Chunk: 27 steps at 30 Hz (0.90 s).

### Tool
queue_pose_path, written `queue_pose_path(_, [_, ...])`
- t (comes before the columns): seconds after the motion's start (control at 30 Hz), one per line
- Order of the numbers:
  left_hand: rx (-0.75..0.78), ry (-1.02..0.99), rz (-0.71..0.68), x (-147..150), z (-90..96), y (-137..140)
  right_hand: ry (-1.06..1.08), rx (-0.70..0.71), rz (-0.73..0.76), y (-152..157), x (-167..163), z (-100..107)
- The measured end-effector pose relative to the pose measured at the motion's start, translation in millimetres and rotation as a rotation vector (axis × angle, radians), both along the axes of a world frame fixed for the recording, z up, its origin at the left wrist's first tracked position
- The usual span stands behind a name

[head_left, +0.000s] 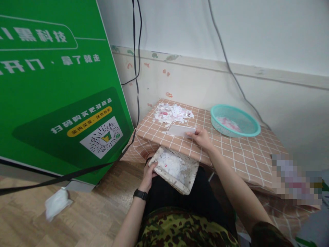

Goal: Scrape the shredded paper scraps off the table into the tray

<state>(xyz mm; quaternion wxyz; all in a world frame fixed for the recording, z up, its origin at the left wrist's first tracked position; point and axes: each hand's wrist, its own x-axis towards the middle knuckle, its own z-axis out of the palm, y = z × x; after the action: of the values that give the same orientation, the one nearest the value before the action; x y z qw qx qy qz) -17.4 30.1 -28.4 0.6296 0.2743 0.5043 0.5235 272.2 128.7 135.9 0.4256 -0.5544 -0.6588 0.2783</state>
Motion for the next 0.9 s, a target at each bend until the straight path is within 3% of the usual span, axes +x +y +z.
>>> queue_pose_path(0.17, [0.005,0.005,0.0,0.1,-0.8,-0.2,0.044,0.072,-0.113,9.1,4.9,0.4])
queue_pose_path(0.3, [-0.002,0.011,-0.005,-0.7,1.1,-0.5,0.007,0.06,-0.108,11.8,3.9,-0.4])
queue_pose_path(0.53, [-0.059,0.01,-0.002,-2.3,7.2,-0.9,0.044,0.041,-0.114,-8.5,14.2,-6.5])
queue_pose_path(0.7, [-0.141,0.022,0.019,-4.6,22.9,-1.7,0.006,0.019,-0.081,-22.5,14.4,-6.4])
queue_pose_path(0.9, [-0.176,0.074,0.047,-17.1,44.7,1.7,-0.006,0.065,-0.177,-12.9,1.2,-6.5])
